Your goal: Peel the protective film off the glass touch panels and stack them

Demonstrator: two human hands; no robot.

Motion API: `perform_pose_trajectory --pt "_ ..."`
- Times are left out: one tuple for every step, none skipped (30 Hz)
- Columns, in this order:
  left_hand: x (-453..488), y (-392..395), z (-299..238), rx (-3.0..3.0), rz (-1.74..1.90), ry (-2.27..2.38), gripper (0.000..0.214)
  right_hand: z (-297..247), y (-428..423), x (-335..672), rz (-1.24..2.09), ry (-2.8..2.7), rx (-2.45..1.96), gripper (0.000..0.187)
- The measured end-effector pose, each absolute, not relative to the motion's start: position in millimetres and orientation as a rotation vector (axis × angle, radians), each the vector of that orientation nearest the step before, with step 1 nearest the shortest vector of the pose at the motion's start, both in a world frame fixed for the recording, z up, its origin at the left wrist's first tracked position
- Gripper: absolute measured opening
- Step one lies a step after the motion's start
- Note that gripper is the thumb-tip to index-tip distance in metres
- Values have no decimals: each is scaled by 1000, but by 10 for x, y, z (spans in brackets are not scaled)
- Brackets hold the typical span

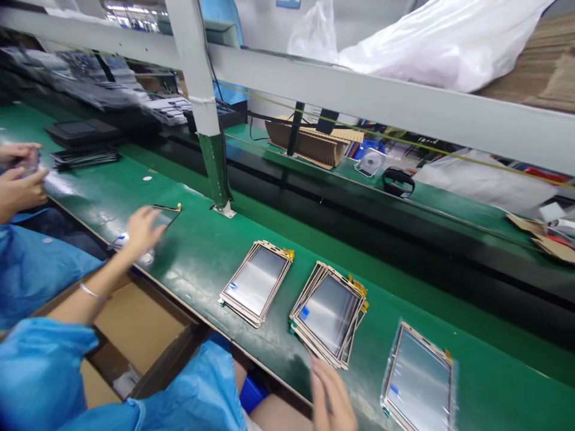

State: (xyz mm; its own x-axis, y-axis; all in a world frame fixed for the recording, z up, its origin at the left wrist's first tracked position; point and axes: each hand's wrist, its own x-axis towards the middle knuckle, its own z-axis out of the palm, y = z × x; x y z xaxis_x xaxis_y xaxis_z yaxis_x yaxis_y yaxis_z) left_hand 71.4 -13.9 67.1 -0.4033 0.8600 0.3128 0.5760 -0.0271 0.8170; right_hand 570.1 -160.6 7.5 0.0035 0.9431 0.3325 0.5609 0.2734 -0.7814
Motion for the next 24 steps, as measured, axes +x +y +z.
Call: perform_pose_trajectory --pt "1034 -161 599 1587 1329 1844 34 -1 -1442 5498 577 -1774 -1353 24" --pt "1363 -190 501 1628 1263 1764 33 -75 -1278 5280 596 -1797 -1368 31" --pt "1680 -224 383 1643 1228 1718 33 -146 -1123 5065 606 -1813 -1382 38" --pt "1964 -262 257 1647 1193 1679 35 -210 -988 4868 606 -1813 -1401 45" --pt "2201 -300 134 1641 1162 1650 37 -268 -876 4703 607 -1810 -1417 51" --pt "2384 -338 23 1625 1144 1635 39 -319 -792 4577 610 -1802 -1427 55" --pt "2512 -371 -68 1608 1134 1627 42 -361 -735 4490 616 -1788 -1436 58" --pt "2589 -398 -135 1590 1132 1622 45 -395 -702 4438 626 -1772 -1442 59" --pt "2627 -419 -174 1575 1134 1617 47 -420 -689 4416 639 -1756 -1446 59" --pt "2638 -433 -185 1566 1138 1609 49 -435 -690 4414 652 -1742 -1449 59" --pt "2632 -442 -168 1567 1140 1599 51 -441 -697 4424 665 -1734 -1448 59" --pt "2622 -445 -127 1572 1148 1584 52 -440 -705 4440 680 -1730 -1443 58" --pt "2615 -442 -65 1574 1164 1559 53 -434 -710 4458 695 -1726 -1438 58" --pt "2615 -433 12 1565 1184 1519 53 -425 -710 4474 709 -1719 -1432 58" --pt "2623 -415 98 1529 1196 1457 55 -416 -704 4486 722 -1709 -1426 57" --pt "2638 -387 185 1453 1182 1372 56 -408 -694 4494 735 -1695 -1422 57" --pt "2656 -349 269 1336 1125 1272 58 -403 -683 4497 752 -1680 -1418 57" --pt "2674 -302 344 1185 1032 1173 61 -399 -674 4497 770 -1662 -1413 57" --pt "2690 -252 407 1030 920 1089 64 -395 -670 4494 792 -1645 -1406 57" --pt "2701 -203 457 895 818 1028 65 -390 -672 4491 816 -1624 -1398 58" --pt "2708 -164 495 800 745 996 65 -378 -681 4488 845 -1598 -1388 59" --pt "2712 -142 523 749 707 988 64 -357 -695 4489 877 -1558 -1379 60" --pt "2713 -145 544 735 708 993 61 -324 -710 4498 916 -1499 -1365 61" --pt "2714 -176 561 746 722 992 58 -275 -723 4520 968 -1415 -1341 62"
